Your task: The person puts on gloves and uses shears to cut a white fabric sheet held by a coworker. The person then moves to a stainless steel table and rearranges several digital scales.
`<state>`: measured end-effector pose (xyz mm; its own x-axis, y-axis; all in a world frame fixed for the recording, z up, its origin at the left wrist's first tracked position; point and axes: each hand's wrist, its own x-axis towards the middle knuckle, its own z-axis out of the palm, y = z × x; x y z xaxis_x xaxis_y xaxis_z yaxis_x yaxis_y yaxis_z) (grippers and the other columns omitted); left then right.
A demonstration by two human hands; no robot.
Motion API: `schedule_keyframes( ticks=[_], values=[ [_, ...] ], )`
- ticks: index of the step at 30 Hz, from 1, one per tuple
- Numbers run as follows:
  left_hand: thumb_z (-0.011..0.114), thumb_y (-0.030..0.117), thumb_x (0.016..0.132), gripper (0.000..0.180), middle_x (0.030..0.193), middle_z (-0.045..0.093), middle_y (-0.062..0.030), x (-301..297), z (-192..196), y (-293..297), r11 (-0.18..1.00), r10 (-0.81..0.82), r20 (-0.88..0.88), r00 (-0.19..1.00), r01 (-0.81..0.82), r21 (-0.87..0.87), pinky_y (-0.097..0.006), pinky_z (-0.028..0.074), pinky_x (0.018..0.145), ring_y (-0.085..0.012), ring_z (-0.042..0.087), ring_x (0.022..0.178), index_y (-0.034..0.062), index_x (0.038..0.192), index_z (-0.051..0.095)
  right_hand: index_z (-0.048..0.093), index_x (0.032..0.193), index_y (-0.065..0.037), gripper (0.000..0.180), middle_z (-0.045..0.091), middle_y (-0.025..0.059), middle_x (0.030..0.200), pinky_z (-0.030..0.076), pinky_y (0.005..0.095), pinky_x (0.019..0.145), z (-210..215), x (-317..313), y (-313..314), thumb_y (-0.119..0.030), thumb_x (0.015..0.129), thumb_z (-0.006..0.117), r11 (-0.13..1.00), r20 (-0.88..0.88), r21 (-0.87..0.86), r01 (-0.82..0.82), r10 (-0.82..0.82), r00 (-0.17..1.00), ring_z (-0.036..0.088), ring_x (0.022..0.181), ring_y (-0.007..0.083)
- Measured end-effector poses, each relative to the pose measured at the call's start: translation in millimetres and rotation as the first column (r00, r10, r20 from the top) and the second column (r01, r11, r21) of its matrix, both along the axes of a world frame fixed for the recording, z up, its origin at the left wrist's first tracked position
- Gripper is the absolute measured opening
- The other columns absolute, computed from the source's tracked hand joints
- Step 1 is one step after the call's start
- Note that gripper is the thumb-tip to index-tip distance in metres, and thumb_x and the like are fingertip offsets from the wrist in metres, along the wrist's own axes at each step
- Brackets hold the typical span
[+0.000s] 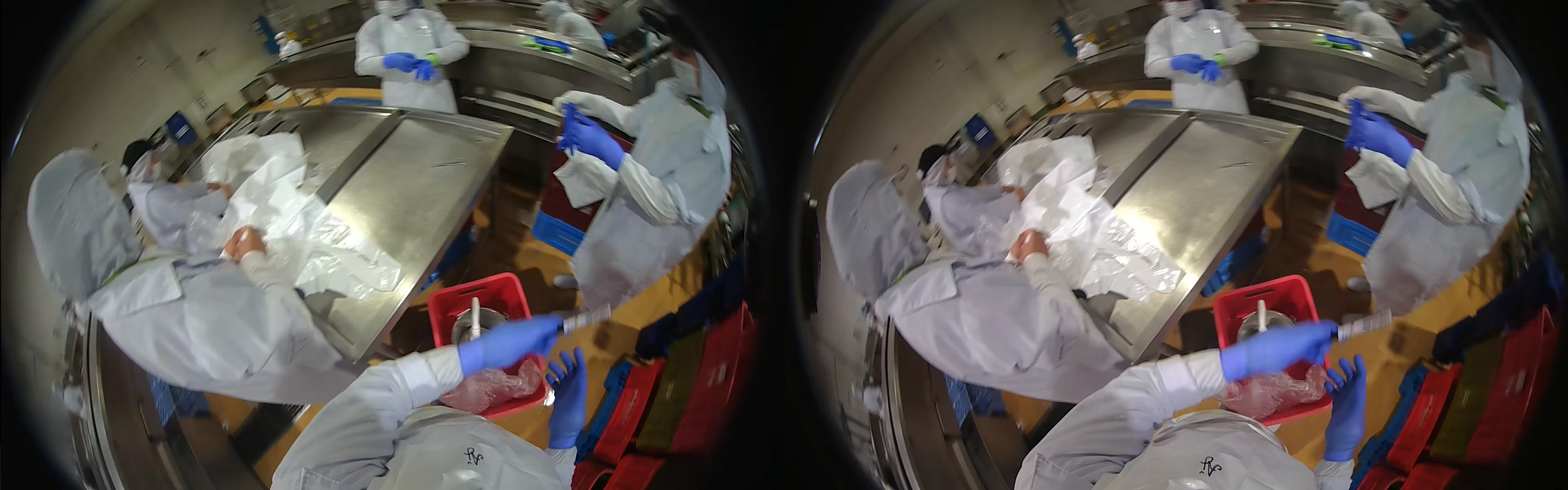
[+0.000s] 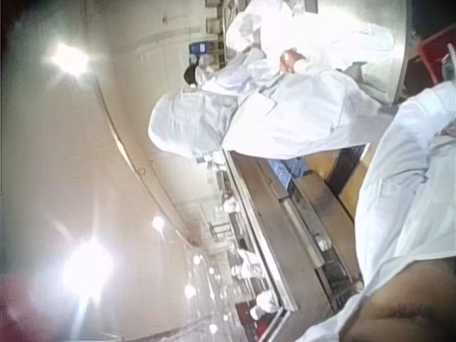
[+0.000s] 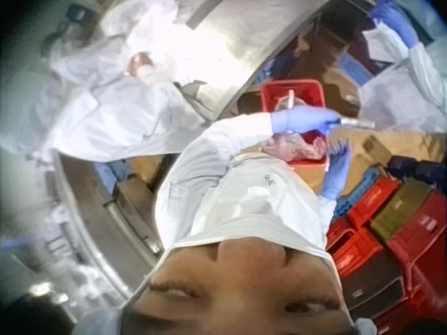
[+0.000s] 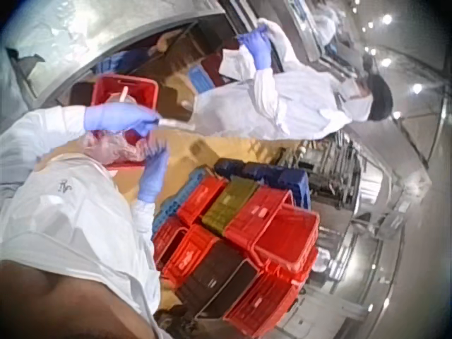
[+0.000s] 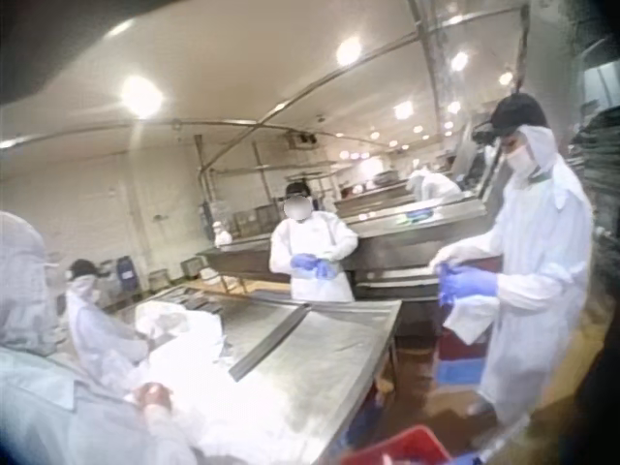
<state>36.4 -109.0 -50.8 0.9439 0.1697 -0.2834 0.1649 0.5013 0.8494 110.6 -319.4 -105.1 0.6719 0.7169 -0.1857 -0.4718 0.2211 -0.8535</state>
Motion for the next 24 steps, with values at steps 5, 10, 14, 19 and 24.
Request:
schedule_keyframes(
  ticks=[5,10,14,19,24],
  values=[
    [0.047,0.028,0.108,0.031,0.087,0.057,0.0011,-94,-2,-42,0.977,0.087,0.015,0.996,-0.083,-0.195,-0.021,0.039,0.071,-0.0062,0.048,0.076,0.0045,0.098,0.064,0.053,0.137,-0.003,0.053,0.053,0.0182,0.141,0.046,0.0419,0.103,48,-1,63,-0.044,0.105,0.043,0.929,0.187,0.177,-0.326,0.293,0.937,0.059,0.12,0.0282],
    [0.044,0.029,0.11,0.028,0.086,0.051,0.0036,-148,3,-33,0.956,0.221,-0.134,0.966,-0.242,-0.168,-0.022,0.039,0.072,-0.0059,0.044,0.077,0.0071,0.11,0.063,0.059,0.108,0.005,0.027,0.059,0.0203,0.128,0.051,0.0419,0.102,60,-32,101,-0.018,0.097,0.05,0.839,0.507,0.092,-0.537,0.424,0.75,0.065,0.115,0.0313],
    [0.043,0.028,0.111,0.033,0.086,0.049,0.0039,-173,-10,-34,0.977,0.206,-0.118,0.971,-0.211,-0.032,-0.023,0.04,0.074,-0.0076,0.044,0.079,0.0076,0.128,0.061,0.061,0.124,0.006,0.037,0.062,0.0177,0.124,0.049,0.0404,0.104,61,-60,103,-0.021,0.099,0.052,0.828,0.271,0.028,-0.56,0.533,0.802,0.061,0.118,0.0259],
    [0.054,0.025,0.107,0.034,0.097,0.061,-0.0001,-176,-29,-46,0.945,0.278,-0.162,0.947,-0.3,-0.13,-0.022,0.048,0.076,-0.0091,0.057,0.082,0.0059,0.134,0.06,0.061,0.115,0.005,0.029,0.062,0.0146,0.124,0.046,0.0398,0.104,51,-75,93,-0.016,0.103,0.046,0.827,0.058,0.003,-0.563,0.562,0.825,0.061,0.116,0.0238],
    [0.047,0.036,0.109,0.037,0.088,0.055,0.0017,-158,-38,-57,0.935,0.342,-0.081,0.936,-0.331,0.131,-0.025,0.044,0.079,-0.0074,0.049,0.084,0.0054,0.111,0.068,0.062,0.104,0.001,0.023,0.061,0.0155,0.124,0.043,0.0387,0.105,38,-73,87,-0.02,0.1,0.052,0.814,-0.109,0.145,-0.563,0.579,0.808,0.06,0.113,0.0246]
  ],
)
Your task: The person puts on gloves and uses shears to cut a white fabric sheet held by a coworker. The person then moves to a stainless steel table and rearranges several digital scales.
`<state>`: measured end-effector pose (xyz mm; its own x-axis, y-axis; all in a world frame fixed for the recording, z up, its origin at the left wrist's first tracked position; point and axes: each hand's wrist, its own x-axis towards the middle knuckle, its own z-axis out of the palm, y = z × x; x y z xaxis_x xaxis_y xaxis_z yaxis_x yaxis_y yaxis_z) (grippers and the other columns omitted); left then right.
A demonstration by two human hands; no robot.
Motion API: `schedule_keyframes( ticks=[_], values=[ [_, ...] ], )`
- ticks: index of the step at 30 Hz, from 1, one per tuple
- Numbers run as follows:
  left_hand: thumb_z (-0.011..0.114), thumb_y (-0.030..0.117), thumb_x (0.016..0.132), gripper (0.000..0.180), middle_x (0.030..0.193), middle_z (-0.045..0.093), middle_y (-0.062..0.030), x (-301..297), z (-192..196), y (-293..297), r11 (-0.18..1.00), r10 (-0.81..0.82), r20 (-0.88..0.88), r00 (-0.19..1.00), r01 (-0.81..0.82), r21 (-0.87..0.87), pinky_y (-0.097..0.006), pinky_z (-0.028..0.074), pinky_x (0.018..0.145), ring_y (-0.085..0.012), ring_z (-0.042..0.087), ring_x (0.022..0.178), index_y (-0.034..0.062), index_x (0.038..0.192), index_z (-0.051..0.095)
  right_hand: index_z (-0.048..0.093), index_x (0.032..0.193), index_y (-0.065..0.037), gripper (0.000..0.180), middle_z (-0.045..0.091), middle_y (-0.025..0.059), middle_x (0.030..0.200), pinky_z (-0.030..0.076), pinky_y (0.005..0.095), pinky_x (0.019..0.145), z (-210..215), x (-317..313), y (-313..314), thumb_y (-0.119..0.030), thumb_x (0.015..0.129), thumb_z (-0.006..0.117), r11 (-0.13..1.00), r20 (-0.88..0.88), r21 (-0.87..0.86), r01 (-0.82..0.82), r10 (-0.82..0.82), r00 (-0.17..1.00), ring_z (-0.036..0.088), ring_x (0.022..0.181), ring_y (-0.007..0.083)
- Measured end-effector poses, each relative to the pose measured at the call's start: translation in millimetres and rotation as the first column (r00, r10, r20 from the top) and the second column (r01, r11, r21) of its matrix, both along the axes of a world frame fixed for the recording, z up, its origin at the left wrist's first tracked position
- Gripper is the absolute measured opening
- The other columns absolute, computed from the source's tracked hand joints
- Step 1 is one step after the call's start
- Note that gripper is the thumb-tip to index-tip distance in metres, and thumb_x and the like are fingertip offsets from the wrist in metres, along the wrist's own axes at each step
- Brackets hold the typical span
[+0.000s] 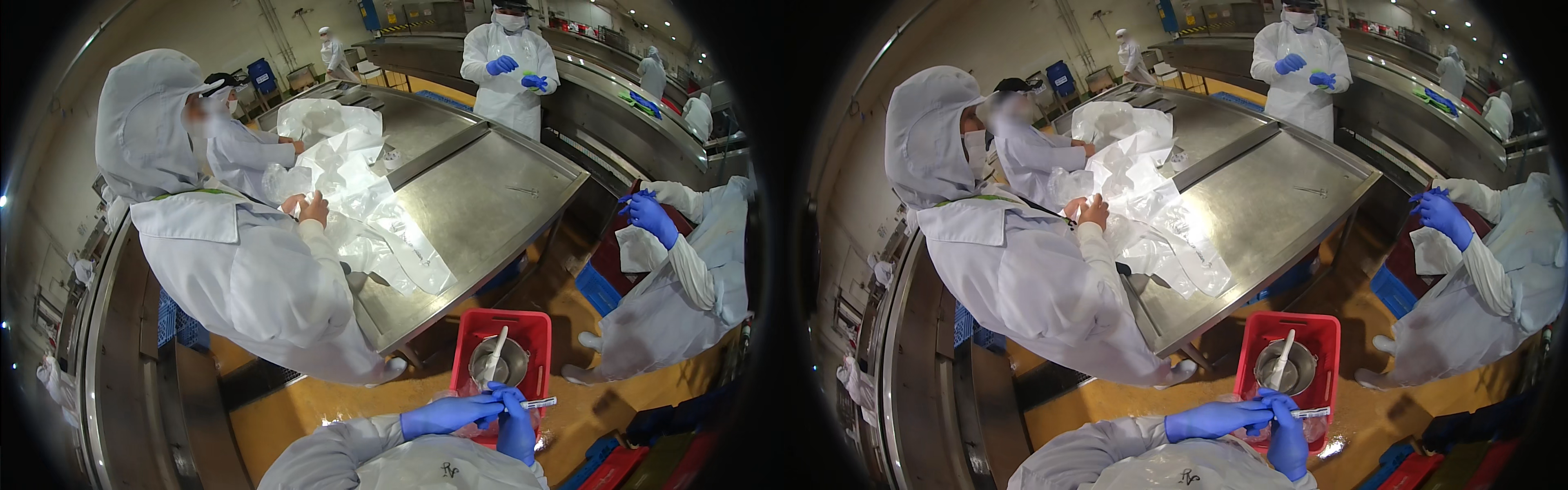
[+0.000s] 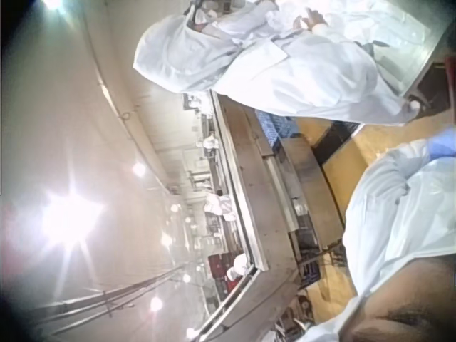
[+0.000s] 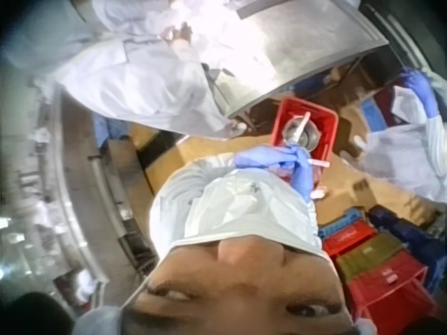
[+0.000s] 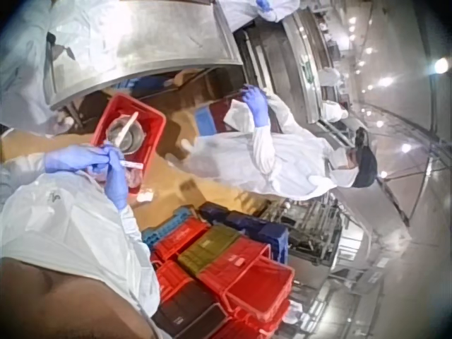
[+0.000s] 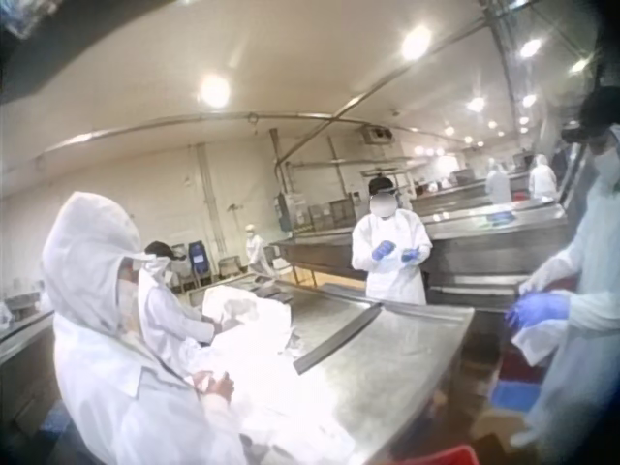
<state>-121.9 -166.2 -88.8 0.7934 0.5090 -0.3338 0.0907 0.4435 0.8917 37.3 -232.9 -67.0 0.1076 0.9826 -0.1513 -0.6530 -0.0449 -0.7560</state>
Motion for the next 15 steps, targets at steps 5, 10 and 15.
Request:
schedule_keyframes(
  ticks=[5,10,15],
  values=[
    [0.053,0.035,0.107,0.035,0.084,0.058,0.0008,7,-3,1,0.901,0.064,0.102,0.993,-0.014,-0.435,-0.023,0.045,0.073,-0.0063,0.053,0.078,0.0047,0.098,0.067,0.062,0.111,0.001,0.025,0.06,0.016,0.126,0.043,0.0381,0.104,-3,10,-9,-0.02,0.101,0.052,1.0,0.114,-0.028,-0.015,0.018,0.993,0.06,0.111,0.0241],
    [0.055,0.034,0.107,0.033,0.085,0.06,0.0004,7,1,3,0.922,-0.016,0.074,0.997,0.044,-0.384,-0.023,0.045,0.071,-0.0069,0.054,0.076,0.0054,0.093,0.066,0.061,0.121,0.0,0.026,0.056,0.0191,0.13,0.046,0.0409,0.101,-6,10,-18,-0.014,0.104,0.047,0.986,0.313,0.163,-0.027,-0.026,0.95,0.059,0.113,0.0256],
    [0.049,0.031,0.109,0.035,0.094,0.06,-0.0009,2,11,7,0.958,0.008,-0.024,1.0,-0.015,-0.288,-0.023,0.045,0.081,-0.0082,0.053,0.087,0.002,0.122,0.064,0.061,0.122,0.001,0.025,0.058,0.0202,0.126,0.049,0.0384,0.096,-1,22,-24,-0.008,0.104,0.046,0.986,0.336,0.083,0.145,-0.164,0.927,0.059,0.114,0.0264]
  ],
)
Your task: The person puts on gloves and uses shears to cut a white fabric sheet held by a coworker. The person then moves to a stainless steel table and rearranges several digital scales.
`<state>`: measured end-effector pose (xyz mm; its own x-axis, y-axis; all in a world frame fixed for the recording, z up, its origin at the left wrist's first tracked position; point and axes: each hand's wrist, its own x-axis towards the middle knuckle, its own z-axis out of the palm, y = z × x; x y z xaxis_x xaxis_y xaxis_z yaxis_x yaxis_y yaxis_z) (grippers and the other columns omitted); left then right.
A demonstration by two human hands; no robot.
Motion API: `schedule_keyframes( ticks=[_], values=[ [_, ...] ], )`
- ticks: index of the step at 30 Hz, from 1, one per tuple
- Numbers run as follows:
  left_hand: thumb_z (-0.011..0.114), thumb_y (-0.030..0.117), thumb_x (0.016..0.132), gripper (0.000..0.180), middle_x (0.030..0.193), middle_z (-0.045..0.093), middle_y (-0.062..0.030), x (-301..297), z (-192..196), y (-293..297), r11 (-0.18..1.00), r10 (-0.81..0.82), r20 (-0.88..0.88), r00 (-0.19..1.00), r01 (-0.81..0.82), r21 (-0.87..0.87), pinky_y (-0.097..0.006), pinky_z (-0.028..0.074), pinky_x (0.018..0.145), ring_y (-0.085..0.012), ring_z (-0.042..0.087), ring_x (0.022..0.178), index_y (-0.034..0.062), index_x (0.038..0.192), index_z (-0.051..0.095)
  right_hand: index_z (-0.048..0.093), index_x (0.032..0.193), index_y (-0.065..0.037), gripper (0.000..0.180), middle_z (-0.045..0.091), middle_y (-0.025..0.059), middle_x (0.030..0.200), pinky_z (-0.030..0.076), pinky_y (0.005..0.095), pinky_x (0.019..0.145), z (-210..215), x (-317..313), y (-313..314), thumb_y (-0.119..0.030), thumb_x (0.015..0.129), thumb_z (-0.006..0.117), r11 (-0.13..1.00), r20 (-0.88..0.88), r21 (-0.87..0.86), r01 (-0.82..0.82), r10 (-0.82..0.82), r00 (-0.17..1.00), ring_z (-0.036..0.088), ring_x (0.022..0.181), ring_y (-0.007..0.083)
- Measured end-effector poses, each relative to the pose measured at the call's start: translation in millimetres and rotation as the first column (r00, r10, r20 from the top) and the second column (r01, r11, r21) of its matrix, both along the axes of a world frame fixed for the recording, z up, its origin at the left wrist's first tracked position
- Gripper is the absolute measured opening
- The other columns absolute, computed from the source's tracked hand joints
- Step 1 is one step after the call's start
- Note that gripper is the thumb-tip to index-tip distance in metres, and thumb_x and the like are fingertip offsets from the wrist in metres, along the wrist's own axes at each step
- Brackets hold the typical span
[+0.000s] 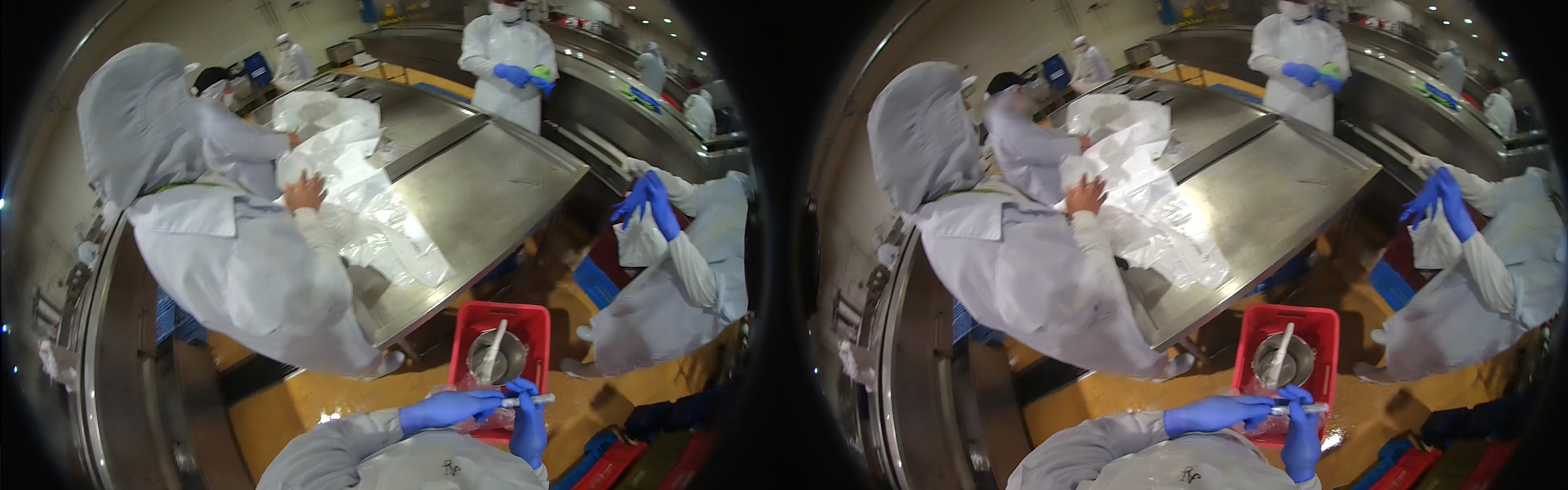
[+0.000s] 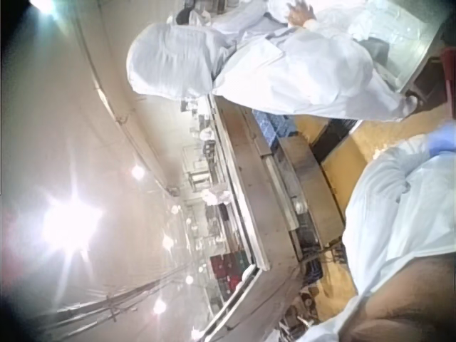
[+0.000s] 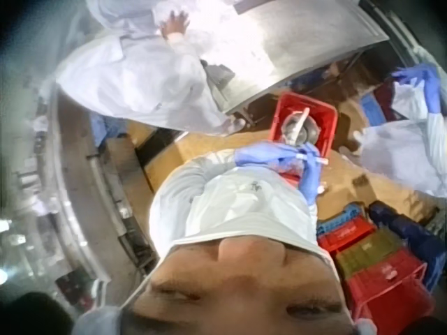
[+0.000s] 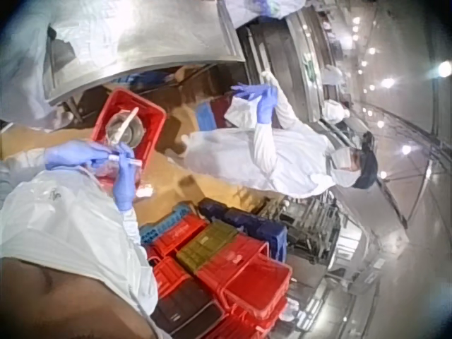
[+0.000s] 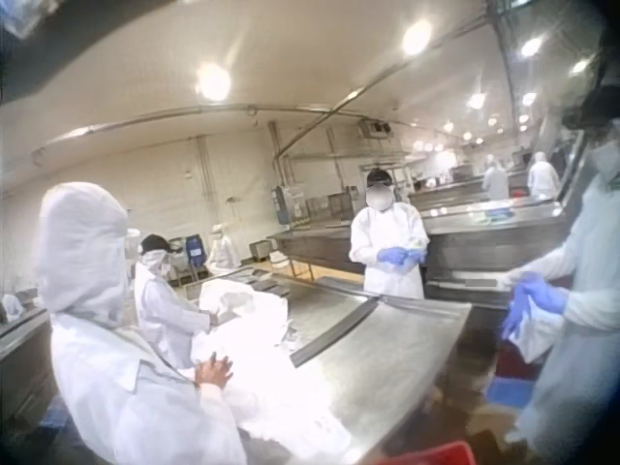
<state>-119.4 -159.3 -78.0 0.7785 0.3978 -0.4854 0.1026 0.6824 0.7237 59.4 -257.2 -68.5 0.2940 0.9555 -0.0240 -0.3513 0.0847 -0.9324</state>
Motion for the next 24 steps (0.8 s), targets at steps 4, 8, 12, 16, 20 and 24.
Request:
schedule_keyframes(
  ticks=[4,8,12,16,20,24],
  values=[
    [0.044,0.03,0.109,0.042,0.096,0.057,0.0002,-8,6,29,0.913,-0.112,-0.135,0.984,0.156,0.378,-0.023,0.044,0.089,-0.0097,0.052,0.091,0.0017,0.139,0.054,0.068,0.109,0.0,0.023,0.065,0.0043,0.097,0.05,0.028,0.08,30,35,21,-0.019,0.099,0.058,0.94,-0.005,-0.33,-0.083,0.086,0.996,0.062,0.086,0.0128],
    [0.046,0.023,0.107,0.048,0.112,0.06,-0.0052,8,13,41,0.896,0.018,0.014,1.0,-0.022,0.443,-0.026,0.042,0.099,-0.0149,0.058,0.108,-0.0011,0.148,0.044,0.063,0.113,-0.002,0.023,0.063,0.0012,0.091,0.048,0.0258,0.077,87,76,51,-0.021,0.099,0.06,0.96,0.198,-0.089,-0.265,0.278,0.94,0.059,0.081,0.0088],
    [0.034,0.012,0.11,0.05,0.154,0.046,-0.0143,21,18,39,0.783,-0.051,0.289,0.956,-0.142,0.606,-0.033,0.035,0.118,-0.0241,0.047,0.14,0.0008,0.158,0.028,0.061,0.116,-0.002,0.026,0.062,0.0029,0.096,0.048,0.0276,0.088,151,151,63,-0.017,0.094,0.063,0.939,0.265,0.205,0.275,-0.324,0.908,0.06,0.091,0.0109],
    [0.036,0.01,0.108,0.051,0.151,0.049,-0.014,7,8,40,0.69,-0.062,0.145,0.987,-0.062,0.722,-0.033,0.038,0.115,-0.0205,0.05,0.136,0.0002,0.158,0.03,0.057,0.123,-0.008,0.031,0.062,0.0016,0.098,0.047,0.0268,0.087,183,238,67,-0.015,0.093,0.062,0.684,0.121,0.385,0.619,-0.703,0.701,0.06,0.091,0.0115],
    [0.036,0.011,0.109,0.049,0.143,0.054,-0.011,-14,-8,41,0.678,-0.038,0.104,0.994,-0.051,0.733,-0.03,0.041,0.111,-0.0191,0.055,0.128,0.001,0.157,0.031,0.058,0.122,-0.008,0.027,0.065,0.0032,0.102,0.049,0.0268,0.085,195,271,65,-0.015,0.096,0.061,0.556,0.036,0.279,0.783,-0.821,0.57,0.063,0.09,0.0131],
    [0.042,0.021,0.109,0.044,0.13,0.063,-0.0088,-11,-19,44,0.843,0.099,0.175,0.98,-0.175,0.508,-0.029,0.047,0.099,-0.0176,0.06,0.114,0.0019,0.148,0.047,0.061,0.119,-0.006,0.022,0.065,0.0037,0.101,0.051,0.0264,0.083,201,252,82,-0.017,0.1,0.06,0.759,0.176,0.281,0.587,-0.642,0.746,0.064,0.091,0.0132]
  ],
)
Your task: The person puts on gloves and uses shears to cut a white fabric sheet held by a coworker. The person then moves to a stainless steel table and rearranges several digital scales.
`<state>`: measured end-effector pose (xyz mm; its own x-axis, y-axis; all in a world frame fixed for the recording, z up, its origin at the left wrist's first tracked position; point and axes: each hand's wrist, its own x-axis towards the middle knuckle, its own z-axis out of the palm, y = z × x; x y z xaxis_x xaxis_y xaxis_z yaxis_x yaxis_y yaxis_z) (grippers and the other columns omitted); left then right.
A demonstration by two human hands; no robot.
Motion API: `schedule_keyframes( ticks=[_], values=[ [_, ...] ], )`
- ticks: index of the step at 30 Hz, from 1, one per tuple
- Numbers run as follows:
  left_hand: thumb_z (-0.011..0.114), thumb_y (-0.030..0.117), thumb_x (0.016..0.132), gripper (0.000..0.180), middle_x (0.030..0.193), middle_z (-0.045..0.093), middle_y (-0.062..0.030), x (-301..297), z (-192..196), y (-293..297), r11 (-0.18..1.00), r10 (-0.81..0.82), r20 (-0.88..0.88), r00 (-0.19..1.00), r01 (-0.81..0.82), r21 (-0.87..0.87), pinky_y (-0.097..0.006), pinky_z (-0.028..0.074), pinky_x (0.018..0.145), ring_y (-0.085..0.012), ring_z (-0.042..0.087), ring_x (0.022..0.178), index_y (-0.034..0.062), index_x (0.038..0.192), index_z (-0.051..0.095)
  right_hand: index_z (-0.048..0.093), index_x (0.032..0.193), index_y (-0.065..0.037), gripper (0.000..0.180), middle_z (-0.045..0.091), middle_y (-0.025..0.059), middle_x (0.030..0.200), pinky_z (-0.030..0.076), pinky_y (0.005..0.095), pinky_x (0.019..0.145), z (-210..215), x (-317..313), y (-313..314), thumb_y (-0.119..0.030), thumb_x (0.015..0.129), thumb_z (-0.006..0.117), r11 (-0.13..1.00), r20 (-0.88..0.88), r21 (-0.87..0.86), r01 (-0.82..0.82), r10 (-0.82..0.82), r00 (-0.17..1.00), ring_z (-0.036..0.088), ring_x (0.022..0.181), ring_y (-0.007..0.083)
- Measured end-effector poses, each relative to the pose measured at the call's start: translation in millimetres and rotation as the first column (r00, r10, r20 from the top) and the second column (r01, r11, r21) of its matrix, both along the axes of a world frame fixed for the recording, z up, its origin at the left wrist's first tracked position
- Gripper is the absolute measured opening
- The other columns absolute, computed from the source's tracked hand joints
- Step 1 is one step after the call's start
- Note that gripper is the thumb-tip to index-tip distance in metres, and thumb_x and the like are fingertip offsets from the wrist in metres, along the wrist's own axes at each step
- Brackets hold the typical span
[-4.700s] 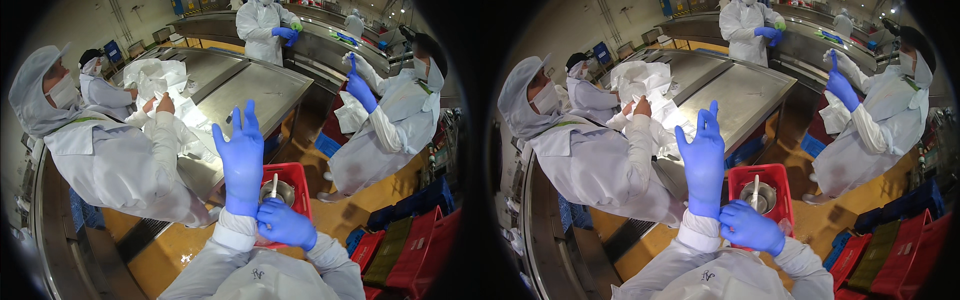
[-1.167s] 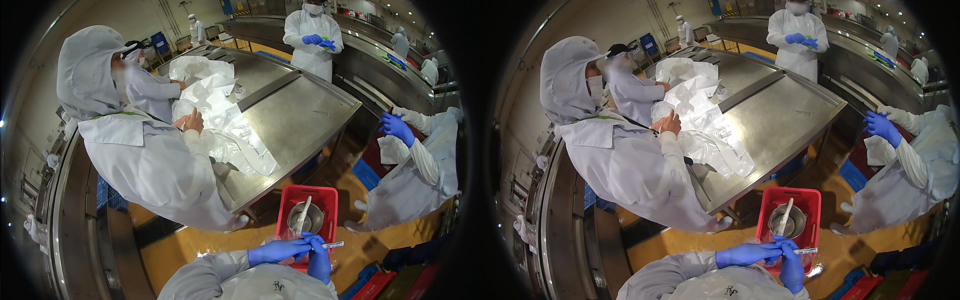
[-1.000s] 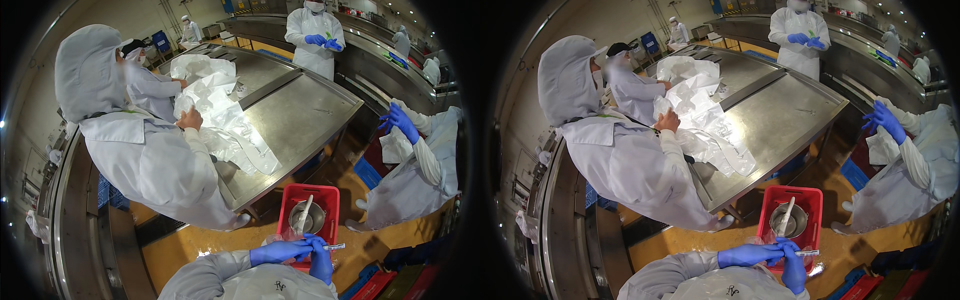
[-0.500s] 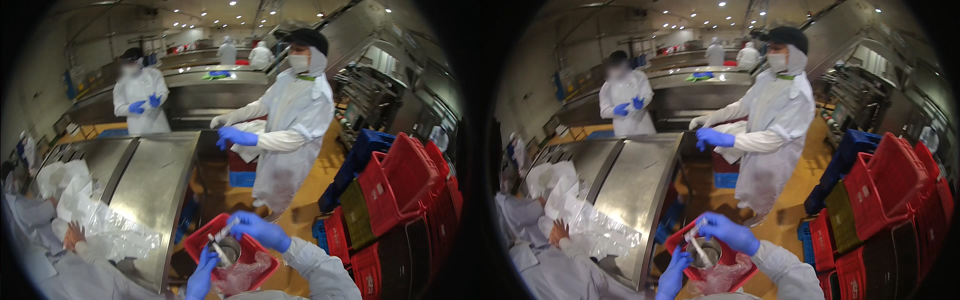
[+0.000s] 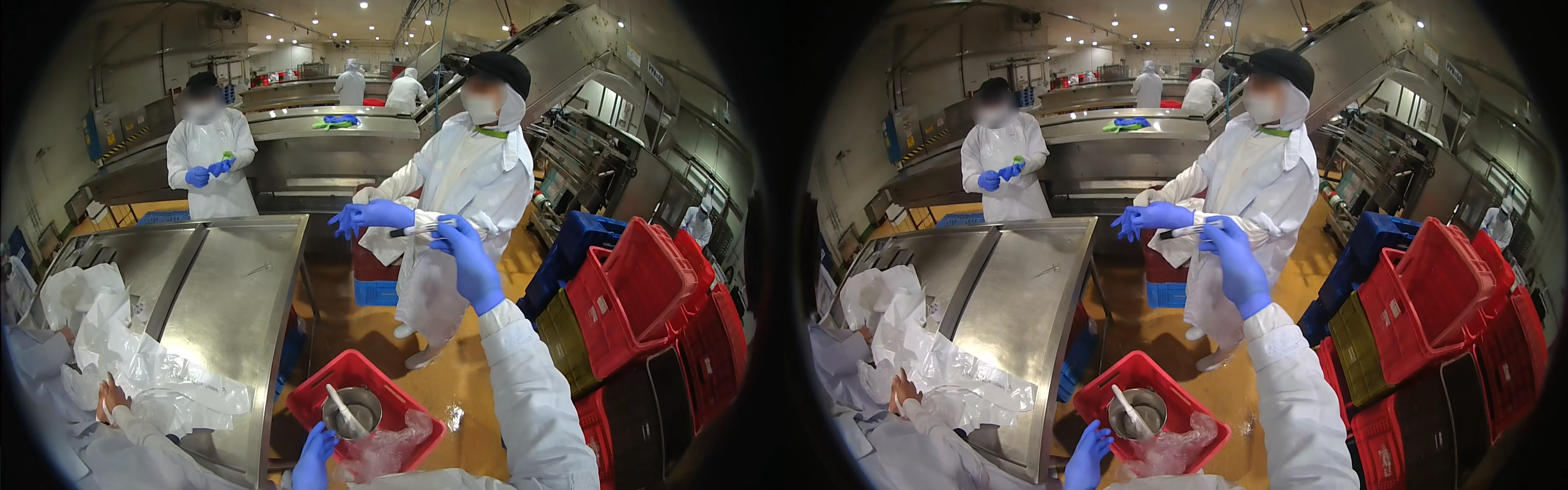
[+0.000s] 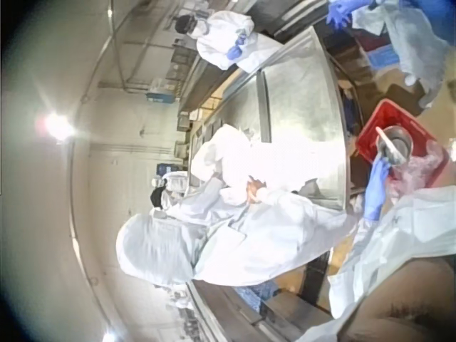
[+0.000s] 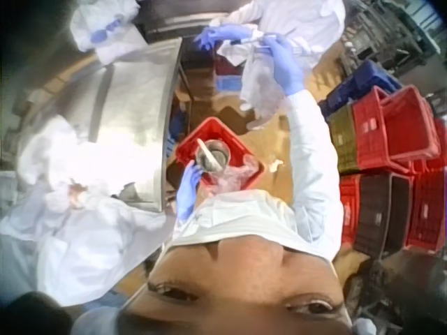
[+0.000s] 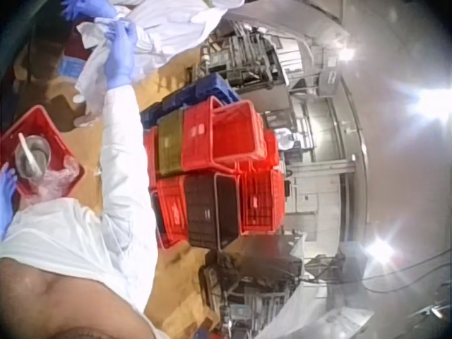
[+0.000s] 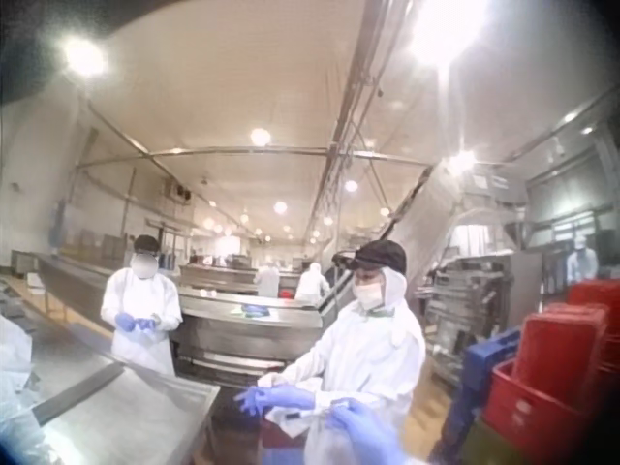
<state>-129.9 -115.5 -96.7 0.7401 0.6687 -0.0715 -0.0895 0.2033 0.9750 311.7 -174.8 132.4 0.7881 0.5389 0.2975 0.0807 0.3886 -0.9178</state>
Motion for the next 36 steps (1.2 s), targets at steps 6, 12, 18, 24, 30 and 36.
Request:
schedule_keyframes(
  ticks=[6,12,18,24,30,36],
  values=[
    [0.042,0.023,0.109,0.046,0.133,0.059,-0.0128,20,4,16,0.964,0.004,0.013,1.0,-0.001,-0.265,-0.034,0.041,0.109,-0.0224,0.057,0.122,0.0029,0.15,0.042,0.063,0.119,-0.002,0.025,0.068,0.0033,0.1,0.051,0.0245,0.085,1,-15,22,-0.015,0.098,0.062,0.989,0.107,0.009,-0.147,0.145,0.984,0.064,0.087,0.0108],
    [0.043,0.009,0.107,0.031,0.128,0.058,-0.0139,-4,-2,20,0.998,-0.015,0.001,1.0,0.015,0.069,-0.036,0.045,0.109,-0.0238,0.057,0.122,-0.0016,0.133,0.055,0.063,0.123,-0.004,0.028,0.067,0.0014,0.099,0.05,0.0244,0.084,-27,2,6,-0.012,0.097,0.06,0.995,-0.015,-0.097,-0.013,0.012,1.0,0.064,0.089,0.0104],
    [0.046,0.002,0.105,0.019,0.113,0.057,-0.0124,-29,-21,23,0.986,0.093,-0.01,0.996,-0.091,0.139,-0.041,0.049,0.105,-0.025,0.059,0.118,-0.0021,0.119,0.058,0.063,0.124,-0.005,0.029,0.064,-0.0001,0.096,0.046,0.0234,0.083,-66,-9,-1,-0.012,0.096,0.06,0.978,-0.014,-0.196,-0.076,0.075,0.997,0.06,0.087,0.0101],
    [0.039,0.013,0.11,0.025,0.103,0.056,-0.0123,-43,-24,14,0.963,0.038,-0.018,0.999,-0.032,0.267,-0.042,0.047,0.106,-0.0276,0.065,0.108,-0.0035,0.111,0.057,0.066,0.12,-0.008,0.027,0.067,0.0008,0.1,0.046,0.0257,0.088,-93,-20,-2,-0.018,0.096,0.061,0.952,-0.065,-0.282,-0.12,0.105,0.992,0.062,0.09,0.0117],
    [0.028,0.04,0.113,0.059,0.09,0.067,-0.0112,-48,9,16,0.96,-0.157,-0.12,0.98,0.123,-0.253,-0.037,0.044,0.106,-0.0247,0.068,0.104,-0.0048,0.15,0.04,0.067,0.117,-0.005,0.024,0.066,0.0,0.102,0.045,0.026,0.087,-101,-20,2,-0.015,0.096,0.063,0.958,0.04,-0.285,-0.029,0.042,0.998,0.058,0.09,0.0105],
    [0.024,0.048,0.112,0.069,0.126,0.066,-0.0151,-39,59,4,0.978,-0.054,-0.099,0.994,0.032,-0.206,-0.038,0.039,0.114,-0.0232,0.061,0.121,-0.0024,0.159,0.024,0.067,0.119,-0.005,0.024,0.064,0.0005,0.11,0.044,0.0276,0.094,-102,-17,8,-0.008,0.097,0.058,0.972,0.07,-0.233,0.041,-0.026,0.997,0.055,0.101,0.0109]
  ],
)
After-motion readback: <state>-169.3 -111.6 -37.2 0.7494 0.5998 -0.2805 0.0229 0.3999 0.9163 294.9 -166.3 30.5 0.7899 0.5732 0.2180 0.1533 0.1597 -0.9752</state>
